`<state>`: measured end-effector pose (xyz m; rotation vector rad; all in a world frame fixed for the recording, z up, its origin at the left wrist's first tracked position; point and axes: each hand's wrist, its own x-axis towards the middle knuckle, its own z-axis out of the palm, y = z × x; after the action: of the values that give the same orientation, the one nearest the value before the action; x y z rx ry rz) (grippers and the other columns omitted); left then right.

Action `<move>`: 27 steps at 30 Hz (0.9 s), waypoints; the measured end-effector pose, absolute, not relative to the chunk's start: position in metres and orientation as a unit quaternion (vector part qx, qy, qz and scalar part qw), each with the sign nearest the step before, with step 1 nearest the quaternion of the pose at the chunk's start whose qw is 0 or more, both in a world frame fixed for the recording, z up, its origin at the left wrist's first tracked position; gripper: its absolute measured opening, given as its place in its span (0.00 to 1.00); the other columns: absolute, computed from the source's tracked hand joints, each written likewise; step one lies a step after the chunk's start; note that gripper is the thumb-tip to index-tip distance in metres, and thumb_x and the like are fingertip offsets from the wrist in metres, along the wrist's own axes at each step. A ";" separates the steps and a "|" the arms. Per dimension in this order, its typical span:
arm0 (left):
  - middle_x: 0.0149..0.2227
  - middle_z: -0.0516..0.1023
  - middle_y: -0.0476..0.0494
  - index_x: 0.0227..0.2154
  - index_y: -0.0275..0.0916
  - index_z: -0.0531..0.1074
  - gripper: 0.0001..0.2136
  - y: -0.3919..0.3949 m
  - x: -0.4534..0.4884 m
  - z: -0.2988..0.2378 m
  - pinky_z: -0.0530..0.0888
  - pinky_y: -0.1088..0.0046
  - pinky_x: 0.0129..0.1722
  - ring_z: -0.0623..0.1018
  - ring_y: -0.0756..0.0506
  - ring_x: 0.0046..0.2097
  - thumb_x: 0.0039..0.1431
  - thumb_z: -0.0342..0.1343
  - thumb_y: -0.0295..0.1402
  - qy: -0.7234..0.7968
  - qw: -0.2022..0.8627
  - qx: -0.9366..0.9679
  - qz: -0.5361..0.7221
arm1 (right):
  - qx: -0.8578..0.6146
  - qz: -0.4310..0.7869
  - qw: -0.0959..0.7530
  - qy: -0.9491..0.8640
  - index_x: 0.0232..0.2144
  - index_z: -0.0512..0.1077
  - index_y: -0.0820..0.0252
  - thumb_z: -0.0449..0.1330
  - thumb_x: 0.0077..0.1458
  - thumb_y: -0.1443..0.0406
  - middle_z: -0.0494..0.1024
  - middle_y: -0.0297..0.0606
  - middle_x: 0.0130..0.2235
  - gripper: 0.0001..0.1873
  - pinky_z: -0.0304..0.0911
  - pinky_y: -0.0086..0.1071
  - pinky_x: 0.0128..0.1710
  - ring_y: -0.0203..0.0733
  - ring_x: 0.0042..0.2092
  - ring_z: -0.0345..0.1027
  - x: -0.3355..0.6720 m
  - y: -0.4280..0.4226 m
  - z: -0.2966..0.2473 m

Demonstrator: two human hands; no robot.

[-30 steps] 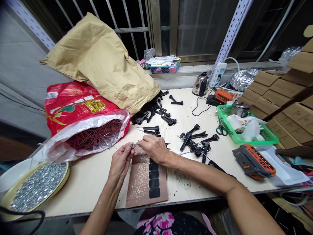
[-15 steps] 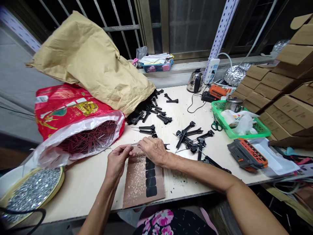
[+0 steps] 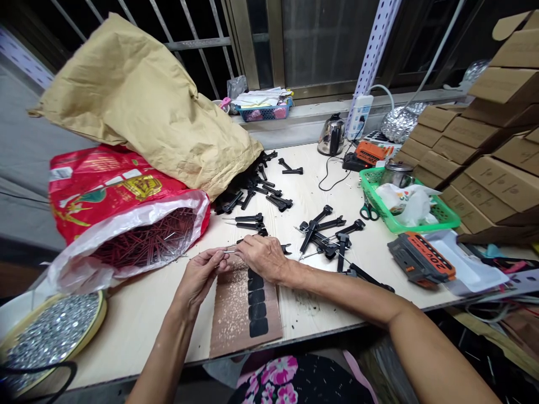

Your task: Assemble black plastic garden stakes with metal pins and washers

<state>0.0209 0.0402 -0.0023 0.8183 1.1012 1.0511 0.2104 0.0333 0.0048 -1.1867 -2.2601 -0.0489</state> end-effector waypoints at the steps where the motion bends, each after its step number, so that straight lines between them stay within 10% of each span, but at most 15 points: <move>1: 0.22 0.76 0.49 0.29 0.33 0.76 0.15 0.040 0.022 -0.003 0.73 0.78 0.29 0.72 0.55 0.22 0.38 0.70 0.35 0.484 0.652 0.350 0.467 | -0.446 -0.014 0.291 -0.846 0.34 0.72 0.60 0.48 0.65 0.61 0.73 0.35 0.32 0.15 0.52 0.30 0.31 0.35 0.34 0.64 0.210 0.033 0.005; 27: 0.18 0.74 0.48 0.24 0.31 0.74 0.16 0.044 0.028 -0.006 0.70 0.82 0.22 0.71 0.54 0.21 0.36 0.70 0.39 0.530 0.635 0.380 0.414 | -0.474 0.168 0.266 -0.822 0.36 0.69 0.61 0.53 0.62 0.61 0.72 0.36 0.36 0.09 0.52 0.27 0.30 0.34 0.34 0.64 0.215 0.039 -0.002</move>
<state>0.0281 0.0436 -0.0057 0.8678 1.2101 0.9472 0.2146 0.0387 -0.0022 -1.2797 -2.2203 0.4533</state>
